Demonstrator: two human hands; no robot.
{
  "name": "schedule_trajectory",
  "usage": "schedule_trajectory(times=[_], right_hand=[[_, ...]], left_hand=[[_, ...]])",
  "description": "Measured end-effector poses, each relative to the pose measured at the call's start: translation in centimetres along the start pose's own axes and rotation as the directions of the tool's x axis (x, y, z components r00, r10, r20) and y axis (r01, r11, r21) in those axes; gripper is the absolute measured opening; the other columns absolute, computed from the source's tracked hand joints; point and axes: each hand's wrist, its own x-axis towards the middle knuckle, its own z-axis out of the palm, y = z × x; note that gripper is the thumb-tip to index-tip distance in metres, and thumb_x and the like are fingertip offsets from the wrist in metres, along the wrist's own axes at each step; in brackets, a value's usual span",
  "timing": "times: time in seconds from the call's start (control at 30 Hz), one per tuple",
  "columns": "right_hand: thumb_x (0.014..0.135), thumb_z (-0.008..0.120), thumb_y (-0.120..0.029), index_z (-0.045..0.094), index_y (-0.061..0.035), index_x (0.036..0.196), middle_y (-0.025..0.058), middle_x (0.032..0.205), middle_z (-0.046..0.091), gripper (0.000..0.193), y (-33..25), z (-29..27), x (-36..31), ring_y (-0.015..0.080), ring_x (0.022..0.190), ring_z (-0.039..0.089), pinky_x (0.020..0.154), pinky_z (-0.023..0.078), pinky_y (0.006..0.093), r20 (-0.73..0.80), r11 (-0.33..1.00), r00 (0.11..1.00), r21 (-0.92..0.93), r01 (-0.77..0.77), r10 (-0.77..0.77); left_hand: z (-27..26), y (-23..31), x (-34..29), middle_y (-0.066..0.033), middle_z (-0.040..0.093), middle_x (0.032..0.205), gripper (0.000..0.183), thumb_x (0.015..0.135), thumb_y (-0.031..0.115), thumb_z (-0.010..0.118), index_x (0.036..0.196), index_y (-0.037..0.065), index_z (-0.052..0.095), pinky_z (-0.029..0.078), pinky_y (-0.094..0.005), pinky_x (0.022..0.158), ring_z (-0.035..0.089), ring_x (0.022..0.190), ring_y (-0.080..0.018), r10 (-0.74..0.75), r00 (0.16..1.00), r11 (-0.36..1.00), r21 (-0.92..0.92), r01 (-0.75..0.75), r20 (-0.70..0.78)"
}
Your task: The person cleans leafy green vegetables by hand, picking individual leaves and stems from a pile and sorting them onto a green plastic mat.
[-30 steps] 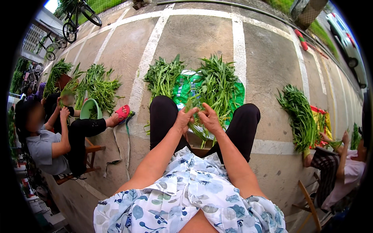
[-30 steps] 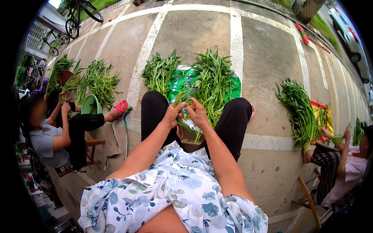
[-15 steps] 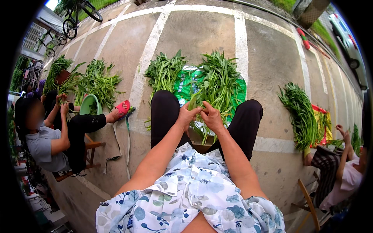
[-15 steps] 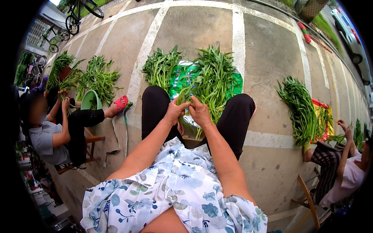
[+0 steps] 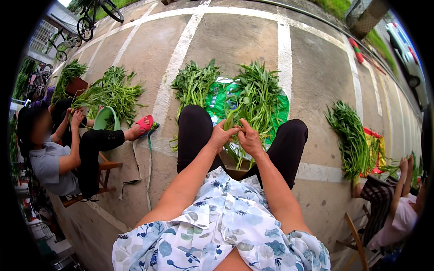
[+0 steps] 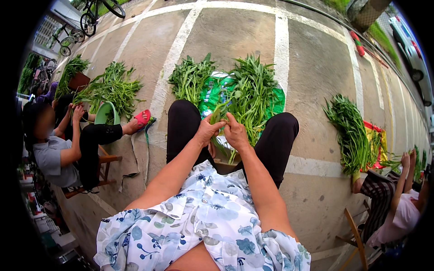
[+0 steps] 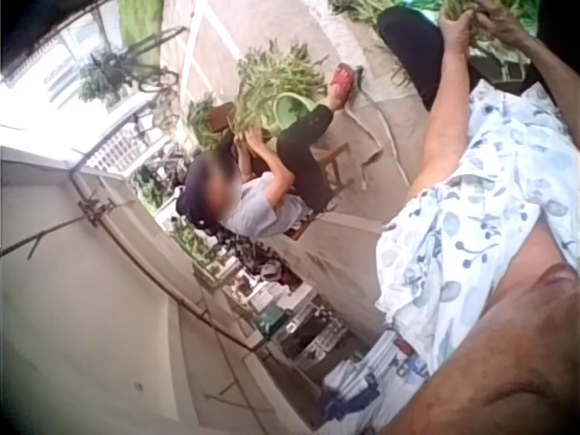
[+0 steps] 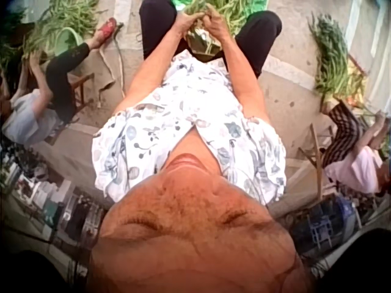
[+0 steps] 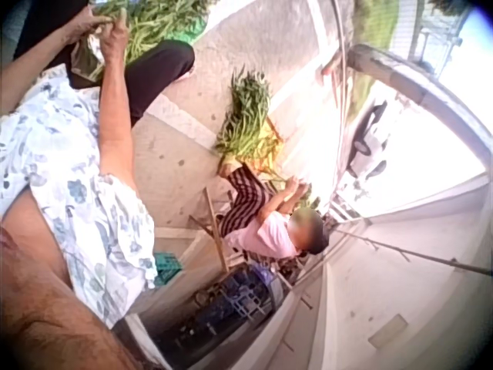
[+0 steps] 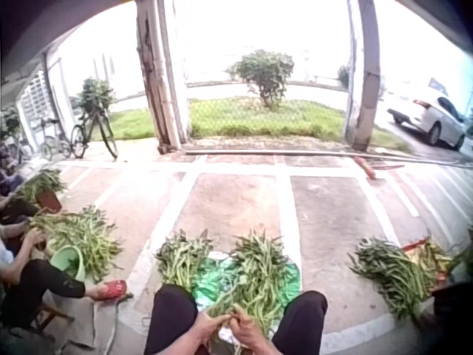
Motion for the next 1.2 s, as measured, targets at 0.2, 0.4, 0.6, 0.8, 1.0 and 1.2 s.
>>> schedule_trajectory(times=[0.2,0.4,0.6,0.8,1.0,1.2], right_hand=[[0.078,0.051,-0.007,0.044,0.0028,0.118,0.0171,0.080,0.064,0.042,0.2,0.1,0.1,0.0245,0.062,0.062,0.058,0.047,0.0319,-0.027,0.994,0.998,0.099,-0.054,0.057],[0.078,0.050,-0.007,0.045,0.0025,0.118,0.0186,0.077,0.063,0.041,0.5,0.1,0.1,0.0289,0.062,0.061,0.058,0.047,0.0349,-0.048,0.997,0.998,0.071,-0.024,0.027],[0.078,0.052,-0.006,0.045,0.0024,0.119,0.0170,0.077,0.063,0.043,0.7,0.0,-0.1,0.0243,0.061,0.060,0.056,0.046,0.0335,-0.019,0.992,0.999,-0.124,0.036,-0.039],[0.078,0.052,-0.008,0.041,0.0005,0.125,0.0126,0.071,0.062,0.049,1.1,0.3,0.0,0.0188,0.055,0.056,0.053,0.045,0.0332,-0.002,0.996,1.000,-0.085,-0.029,0.029],[0.077,0.050,-0.010,0.035,0.0036,0.130,0.0039,0.059,0.053,0.056,2.3,0.7,0.6,0.0128,0.049,0.048,0.048,0.042,0.0285,0.019,0.931,0.969,0.274,-0.242,0.246],[0.077,0.051,-0.006,0.027,0.0041,0.133,0.0009,0.067,0.053,0.062,0.6,-0.1,0.8,0.0081,0.052,0.047,0.046,0.040,0.0238,0.199,0.656,0.883,0.604,-0.453,0.426]], left_hand=[[0.2,-0.2,0.1,0.0011,0.058,0.079,0.029,0.074,0.011,0.070,0.098,0.005,0.055,0.037,-0.0187,0.044,0.045,0.050,-0.0042,0.017,1.000,0.998,-0.054,-0.018,-0.023],[0.7,-0.1,0.0,0.0014,0.057,0.077,0.030,0.073,0.012,0.070,0.097,0.005,0.055,0.036,-0.0187,0.044,0.044,0.049,-0.0041,0.004,0.999,0.999,-0.034,-0.005,-0.039],[0.5,-0.1,0.1,0.0019,0.057,0.074,0.028,0.073,0.013,0.070,0.095,0.005,0.055,0.035,-0.0187,0.043,0.043,0.048,-0.0039,-0.006,1.000,0.999,0.032,0.007,-0.024],[0.1,-0.6,0.4,0.0017,0.057,0.074,0.028,0.074,0.012,0.070,0.095,0.005,0.055,0.036,-0.0189,0.043,0.043,0.047,-0.0040,-0.017,1.000,1.000,0.013,0.017,-0.017],[0.5,-0.4,0.4,0.0014,0.057,0.074,0.028,0.074,0.012,0.070,0.096,0.004,0.054,0.036,-0.0193,0.044,0.044,0.047,-0.0043,-0.027,1.000,0.998,-0.062,0.026,-0.008],[0.3,-0.2,0.2,0.0013,0.056,0.074,0.027,0.075,0.011,0.069,0.096,0.005,0.054,0.037,-0.0203,0.044,0.044,0.047,-0.0051,-0.034,0.999,0.986,-0.160,0.039,0.030]])
